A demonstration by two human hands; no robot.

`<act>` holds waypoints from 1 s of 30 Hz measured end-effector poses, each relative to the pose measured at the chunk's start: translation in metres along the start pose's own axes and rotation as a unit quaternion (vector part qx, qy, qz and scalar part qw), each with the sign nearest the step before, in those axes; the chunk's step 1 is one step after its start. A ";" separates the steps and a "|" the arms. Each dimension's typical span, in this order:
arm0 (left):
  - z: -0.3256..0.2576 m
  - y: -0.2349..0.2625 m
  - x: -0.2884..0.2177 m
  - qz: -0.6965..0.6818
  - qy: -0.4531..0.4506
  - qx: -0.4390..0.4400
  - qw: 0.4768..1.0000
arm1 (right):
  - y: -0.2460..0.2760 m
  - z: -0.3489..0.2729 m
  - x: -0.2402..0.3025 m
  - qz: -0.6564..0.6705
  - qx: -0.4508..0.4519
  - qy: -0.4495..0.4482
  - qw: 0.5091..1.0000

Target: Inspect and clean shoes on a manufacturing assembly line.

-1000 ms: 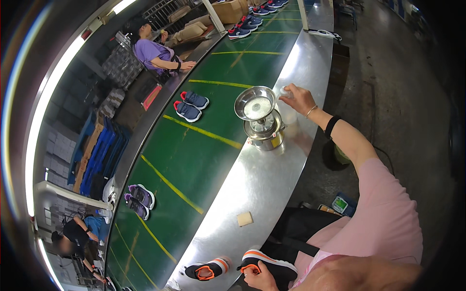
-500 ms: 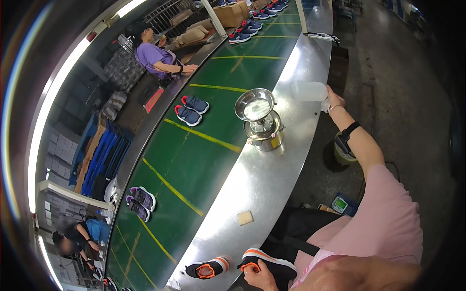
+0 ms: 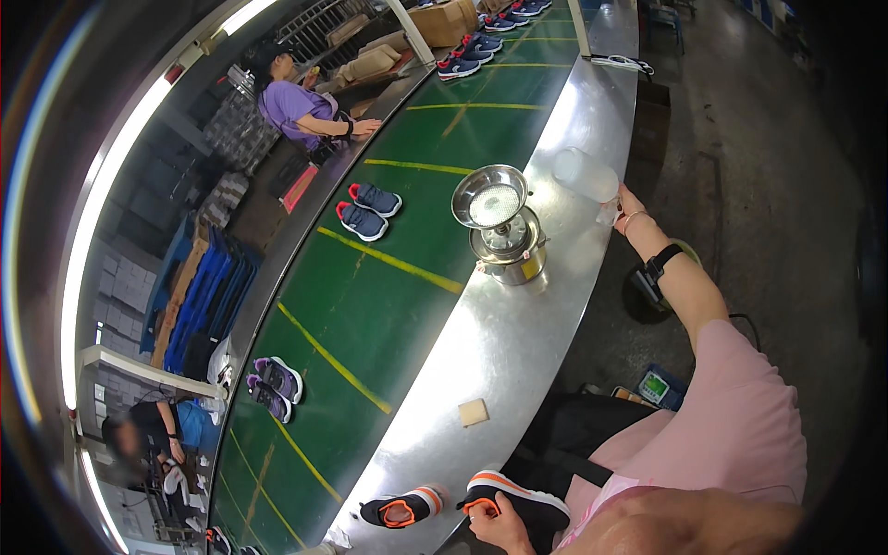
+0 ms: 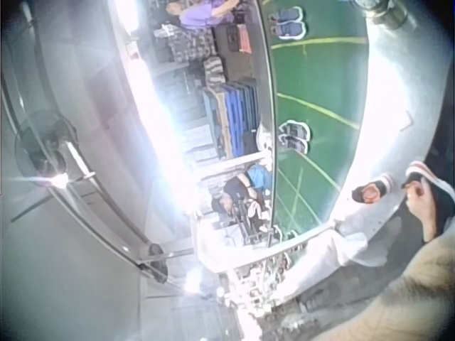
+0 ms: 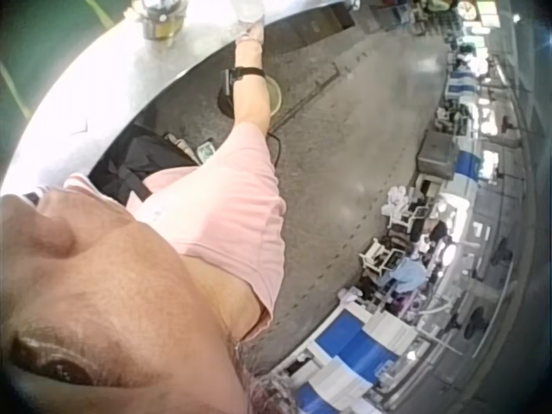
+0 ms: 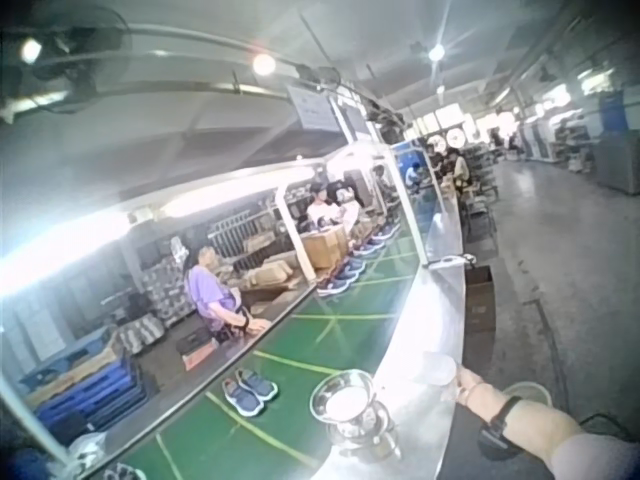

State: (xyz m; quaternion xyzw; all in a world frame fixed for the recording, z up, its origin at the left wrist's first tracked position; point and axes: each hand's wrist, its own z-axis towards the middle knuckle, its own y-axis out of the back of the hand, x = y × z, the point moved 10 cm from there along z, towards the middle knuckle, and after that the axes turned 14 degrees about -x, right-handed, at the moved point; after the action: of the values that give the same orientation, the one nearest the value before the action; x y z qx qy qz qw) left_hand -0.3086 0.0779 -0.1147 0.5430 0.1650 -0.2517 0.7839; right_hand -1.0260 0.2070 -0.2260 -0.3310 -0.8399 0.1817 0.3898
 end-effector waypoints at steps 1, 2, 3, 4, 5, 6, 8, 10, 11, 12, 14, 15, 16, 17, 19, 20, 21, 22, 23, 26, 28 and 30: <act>0.003 -0.006 0.016 0.007 0.052 0.001 0.999 | 0.000 0.000 -0.004 -0.001 0.000 -0.002 1.000; 0.003 -0.009 0.030 0.015 0.103 0.001 0.995 | -0.003 -0.001 -0.008 0.006 0.022 -0.004 1.000; 0.002 -0.010 0.034 0.016 0.104 0.001 0.994 | -0.007 -0.002 -0.010 0.013 0.045 -0.006 0.999; 0.000 -0.012 0.038 0.021 0.101 0.000 0.995 | -0.008 -0.002 -0.012 0.012 0.044 -0.007 0.999; -0.002 -0.013 0.040 0.025 0.097 -0.001 0.995 | -0.009 -0.001 -0.018 0.045 0.039 -0.038 0.997; -0.001 -0.014 0.040 0.026 0.098 -0.002 0.995 | -0.013 -0.003 -0.024 0.078 0.036 -0.069 0.994; -0.001 -0.016 0.040 0.011 0.098 0.002 0.995 | -0.011 0.001 -0.019 0.051 0.039 -0.047 0.997; -0.001 -0.017 0.038 0.008 0.099 0.001 0.995 | -0.013 0.005 -0.015 0.023 0.042 -0.025 0.999; -0.001 -0.017 0.036 0.005 0.101 -0.002 0.995 | -0.011 0.007 -0.011 0.019 0.028 -0.012 0.999; -0.001 -0.018 0.035 0.004 0.100 -0.001 0.995 | -0.010 0.009 -0.006 0.015 0.014 0.002 1.000; 0.000 -0.017 0.032 0.003 0.083 -0.015 0.996 | -0.008 0.004 0.007 -0.034 -0.034 0.068 0.997; 0.001 -0.017 0.031 0.004 0.083 -0.014 0.996 | -0.004 0.000 0.020 -0.081 -0.079 0.135 0.984; 0.001 -0.016 0.029 0.015 0.086 -0.015 0.996 | -0.008 -0.008 0.022 -0.081 -0.079 0.134 0.984; 0.001 -0.015 0.027 0.026 0.089 -0.015 0.996 | -0.016 -0.023 0.047 -0.161 -0.092 0.257 0.948; 0.000 -0.016 0.029 0.026 0.099 -0.010 0.995 | -0.035 -0.047 0.068 -0.236 -0.104 0.375 0.890; -0.001 -0.017 0.031 0.026 0.109 -0.005 0.994 | -0.052 -0.068 0.084 -0.283 -0.103 0.493 0.816; -0.001 -0.018 0.031 0.025 0.108 -0.005 0.994 | -0.070 -0.092 0.090 -0.324 -0.099 0.599 0.725; -0.001 -0.015 0.032 0.018 0.100 -0.011 0.995 | -0.076 -0.100 0.081 -0.326 -0.096 0.597 0.727; 0.000 -0.017 0.027 0.007 0.087 -0.010 0.996 | -0.089 -0.118 0.079 -0.358 -0.046 0.637 0.681; -0.001 -0.016 0.016 -0.014 0.084 -0.022 0.996 | -0.112 -0.139 0.051 -0.426 0.044 0.653 0.624; -0.002 -0.014 0.010 -0.017 0.072 -0.016 0.997 | -0.128 -0.168 0.020 -0.414 0.144 0.722 0.535; 0.000 -0.013 0.006 -0.025 0.034 -0.025 0.999 | -0.136 -0.175 0.005 -0.433 0.178 0.718 0.516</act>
State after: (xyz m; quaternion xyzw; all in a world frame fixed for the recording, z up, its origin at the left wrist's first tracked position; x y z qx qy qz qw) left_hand -0.3111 0.0728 -0.1281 0.5270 0.2114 -0.2481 0.7849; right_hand -0.9488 0.1220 -0.0363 0.1316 -0.2647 -0.1630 0.9413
